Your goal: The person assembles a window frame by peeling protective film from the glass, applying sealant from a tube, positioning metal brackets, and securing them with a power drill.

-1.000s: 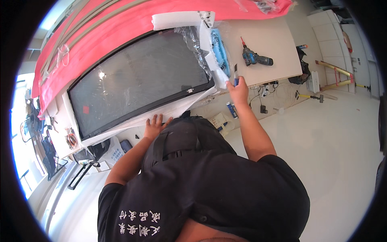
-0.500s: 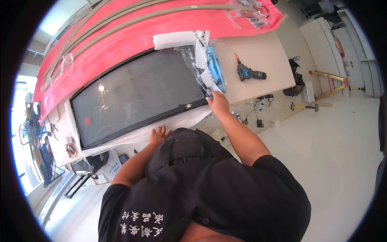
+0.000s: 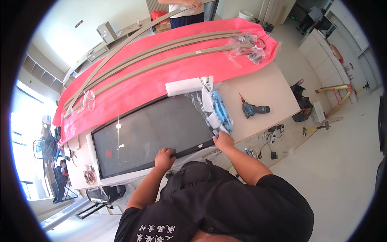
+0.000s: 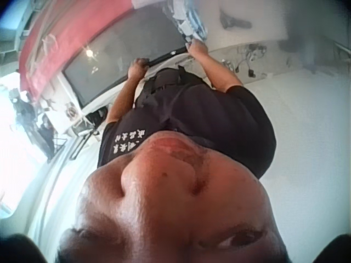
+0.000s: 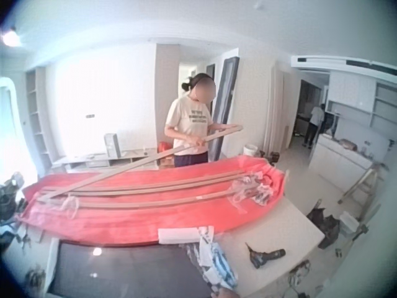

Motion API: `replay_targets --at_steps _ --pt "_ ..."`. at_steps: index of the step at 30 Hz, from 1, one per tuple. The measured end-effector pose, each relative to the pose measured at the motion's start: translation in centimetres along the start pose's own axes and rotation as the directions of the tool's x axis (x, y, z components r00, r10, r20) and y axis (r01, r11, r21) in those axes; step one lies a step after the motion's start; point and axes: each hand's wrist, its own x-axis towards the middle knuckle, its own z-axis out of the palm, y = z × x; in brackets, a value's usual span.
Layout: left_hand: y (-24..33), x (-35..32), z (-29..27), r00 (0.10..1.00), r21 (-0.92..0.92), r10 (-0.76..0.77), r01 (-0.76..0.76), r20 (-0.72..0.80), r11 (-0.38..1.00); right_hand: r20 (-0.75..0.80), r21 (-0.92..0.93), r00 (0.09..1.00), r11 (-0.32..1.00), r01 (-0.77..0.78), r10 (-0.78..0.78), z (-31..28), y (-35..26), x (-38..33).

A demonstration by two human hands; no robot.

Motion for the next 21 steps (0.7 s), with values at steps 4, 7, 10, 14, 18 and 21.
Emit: replay_targets --at_steps 4,7,10,14,18,21 --pt "3.4 0.8 -1.4 0.994 0.214 0.020 -0.042 0.107 0.976 0.019 0.000 0.999 1.000 -0.026 0.026 0.2 0.6 0.4" --pt "1.6 1.1 0.8 0.953 0.267 0.292 -0.263 -0.077 0.927 0.024 0.014 1.000 1.000 0.004 -0.004 0.2 0.7 0.5" --pt "1.2 2.4 1.9 0.859 0.231 0.476 -0.432 -0.187 0.872 -0.008 0.029 1.000 1.000 0.001 0.000 0.0 1.2 0.5" --pt "0.8 2.7 1.8 0.829 0.185 0.531 -0.502 -0.176 0.845 -0.030 0.064 0.999 0.998 -0.020 0.021 -0.4 0.8 0.4" --pt "1.7 2.6 -0.5 0.837 0.228 0.543 -0.517 -0.065 0.825 -0.024 0.067 0.997 0.996 -0.067 0.069 -0.8 0.2 0.4" --pt "-0.4 1.7 0.9 0.851 0.187 0.525 -0.512 -0.022 0.838 0.060 0.032 0.996 0.997 -0.069 0.067 -1.5 -0.4 0.3"
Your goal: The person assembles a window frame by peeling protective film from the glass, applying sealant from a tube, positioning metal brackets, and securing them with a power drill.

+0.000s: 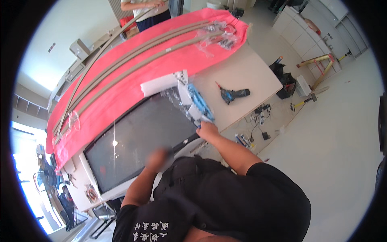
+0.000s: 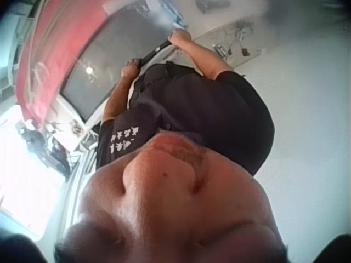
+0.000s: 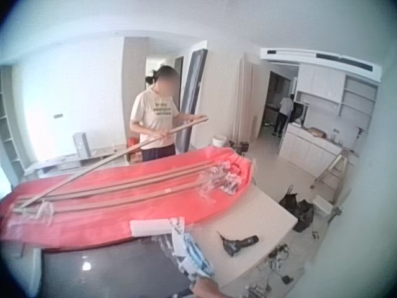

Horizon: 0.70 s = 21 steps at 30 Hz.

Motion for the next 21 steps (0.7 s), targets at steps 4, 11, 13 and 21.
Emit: replay_targets --at_steps 4,11,13,21 --pt "-0.2 0.7 -0.1 0.971 -0.107 -0.127 0.151 0.202 0.983 -0.001 0.044 1.000 0.999 0.008 -0.008 0.0 0.7 0.4" --pt "-0.2 0.5 -0.9 0.999 -0.050 0.035 -0.037 -0.036 0.998 -0.065 0.137 0.995 0.987 0.083 -0.075 0.9 2.8 0.3" --pt "-0.2 0.6 -0.7 0.997 -0.055 0.044 -0.047 -0.058 0.997 -0.011 0.147 0.998 0.987 0.065 -0.064 0.6 2.9 0.1" --pt "-0.1 0.8 -0.9 0.997 -0.059 0.018 -0.022 -0.081 0.998 -0.007 0.096 0.999 0.994 -0.047 0.047 0.7 2.2 0.4"
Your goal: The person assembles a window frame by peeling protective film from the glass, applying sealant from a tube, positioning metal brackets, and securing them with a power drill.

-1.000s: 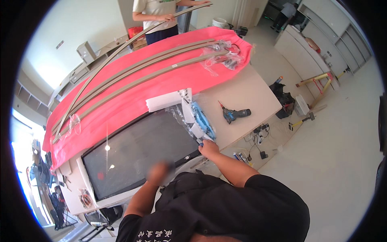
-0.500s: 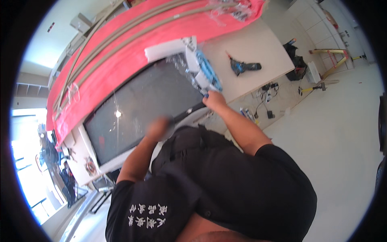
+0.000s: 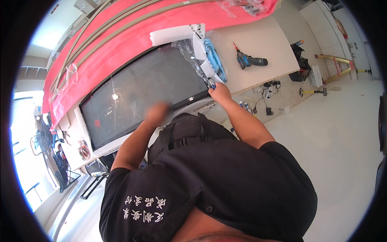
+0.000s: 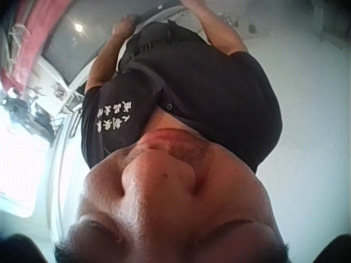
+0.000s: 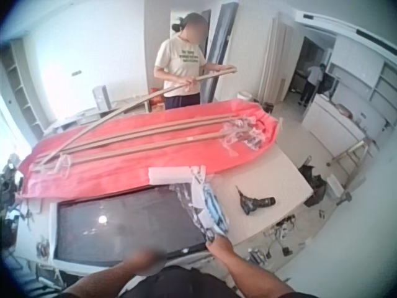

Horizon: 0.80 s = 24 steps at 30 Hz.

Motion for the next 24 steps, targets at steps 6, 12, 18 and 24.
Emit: replay_targets --at_steps 6,12,18,24 --pt "-0.1 0.6 -0.9 0.971 -0.075 -0.119 0.137 0.207 0.988 0.020 0.019 1.000 1.000 -0.008 0.008 -1.3 1.7 -2.0" --pt "-1.5 -2.3 3.6 0.999 -0.022 -0.012 0.012 -0.032 1.000 -0.112 0.233 0.965 0.938 0.257 -0.237 -3.1 4.3 -7.4" --pt "2.0 1.0 0.6 0.879 0.040 -0.392 0.397 0.271 0.917 -0.276 0.552 0.959 0.827 0.104 0.064 -3.6 10.5 -4.6" --pt "2.9 -1.6 0.2 0.816 0.049 -0.527 0.532 0.240 0.846 -0.001 0.726 0.949 0.653 -0.215 0.315 -2.3 14.2 0.6"
